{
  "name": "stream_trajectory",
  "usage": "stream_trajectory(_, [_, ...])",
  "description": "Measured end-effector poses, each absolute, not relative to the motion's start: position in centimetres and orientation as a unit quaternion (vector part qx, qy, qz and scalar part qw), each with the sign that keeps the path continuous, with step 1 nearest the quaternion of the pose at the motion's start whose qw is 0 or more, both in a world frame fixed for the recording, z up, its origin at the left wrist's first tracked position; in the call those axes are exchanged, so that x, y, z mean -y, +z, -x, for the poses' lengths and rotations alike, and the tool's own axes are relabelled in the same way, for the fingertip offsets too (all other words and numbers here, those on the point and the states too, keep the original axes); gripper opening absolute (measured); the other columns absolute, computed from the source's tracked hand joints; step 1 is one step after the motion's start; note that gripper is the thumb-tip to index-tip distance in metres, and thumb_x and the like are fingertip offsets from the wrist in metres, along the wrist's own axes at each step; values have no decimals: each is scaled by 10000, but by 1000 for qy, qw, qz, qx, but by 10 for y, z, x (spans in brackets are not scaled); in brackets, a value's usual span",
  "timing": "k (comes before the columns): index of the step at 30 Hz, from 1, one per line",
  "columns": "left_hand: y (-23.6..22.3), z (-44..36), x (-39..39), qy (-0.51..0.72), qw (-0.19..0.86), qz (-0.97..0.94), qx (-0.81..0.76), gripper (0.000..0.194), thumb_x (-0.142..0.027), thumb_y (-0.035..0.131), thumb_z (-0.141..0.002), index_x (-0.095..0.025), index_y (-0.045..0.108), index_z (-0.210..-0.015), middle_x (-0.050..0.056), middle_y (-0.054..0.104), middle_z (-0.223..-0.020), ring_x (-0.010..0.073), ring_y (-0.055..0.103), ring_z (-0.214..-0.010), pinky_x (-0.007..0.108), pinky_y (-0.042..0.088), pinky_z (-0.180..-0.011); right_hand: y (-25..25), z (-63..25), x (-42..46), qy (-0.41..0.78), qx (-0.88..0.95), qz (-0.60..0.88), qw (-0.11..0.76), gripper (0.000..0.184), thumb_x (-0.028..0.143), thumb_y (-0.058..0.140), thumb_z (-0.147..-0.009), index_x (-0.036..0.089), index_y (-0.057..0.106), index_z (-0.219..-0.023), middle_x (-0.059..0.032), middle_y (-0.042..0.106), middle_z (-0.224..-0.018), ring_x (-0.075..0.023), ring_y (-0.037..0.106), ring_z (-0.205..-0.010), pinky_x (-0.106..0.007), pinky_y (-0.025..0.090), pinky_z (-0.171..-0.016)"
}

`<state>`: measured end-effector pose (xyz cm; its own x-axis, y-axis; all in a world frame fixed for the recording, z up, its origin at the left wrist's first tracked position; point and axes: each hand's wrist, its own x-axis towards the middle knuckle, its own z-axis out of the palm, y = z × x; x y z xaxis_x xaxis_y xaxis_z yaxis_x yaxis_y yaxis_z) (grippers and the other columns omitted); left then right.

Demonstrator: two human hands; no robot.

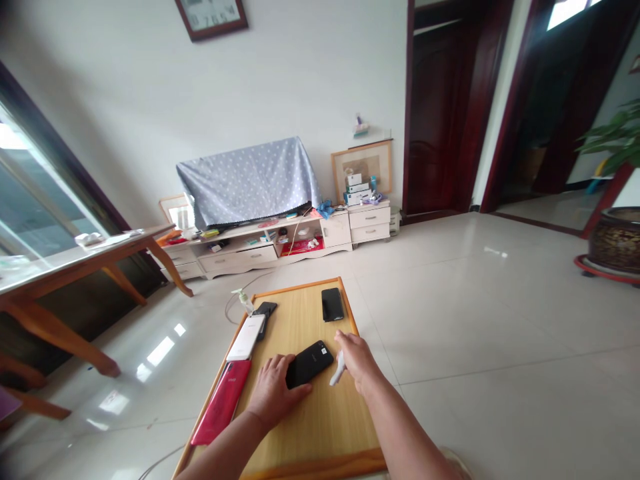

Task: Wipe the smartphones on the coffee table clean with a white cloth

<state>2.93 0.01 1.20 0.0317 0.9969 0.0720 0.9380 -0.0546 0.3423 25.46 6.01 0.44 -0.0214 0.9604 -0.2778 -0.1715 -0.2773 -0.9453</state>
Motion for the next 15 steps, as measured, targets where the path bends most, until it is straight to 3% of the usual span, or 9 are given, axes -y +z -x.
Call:
stream_trajectory(5, [13,-27,2,145,95,-725,-667,793,-700,718,-668,-256,607,-1316,110,628,-1280,337,490,-1226,433,329,-1029,6,-252,-59,614,381,528,446,489,639,604,-813,174,677,-944,-10,625,-591,-125,514,-479,-215,300,-425])
stream_trajectory(10, [21,-28,7,177,72,-726,-660,634,-685,638,-775,-274,657,-1257,112,613,-1328,353,470,-1272,460,347,-1032,3,-249,-58,618,398,512,446,543,657,531,-867,169,692,-1042,-48,676,-634,-132,509,-457,-228,284,-415])
stream_trajectory(13, [31,-38,8,246,83,-718,-646,509,-625,546,-876,-253,679,-1198,114,657,-1227,315,540,-1181,433,383,-1001,1,-245,-56,627,414,482,451,556,658,515,-881,168,698,-1067,-66,699,-687,-140,529,-490,-237,310,-426])
stream_trajectory(15, [35,-49,8,282,130,-716,-625,471,-607,577,-864,-252,689,-1153,100,692,-1102,289,590,-1068,401,412,-943,2,-243,-53,637,422,458,455,520,626,516,-889,180,700,-1082,-65,712,-737,-146,550,-528,-242,335,-445])
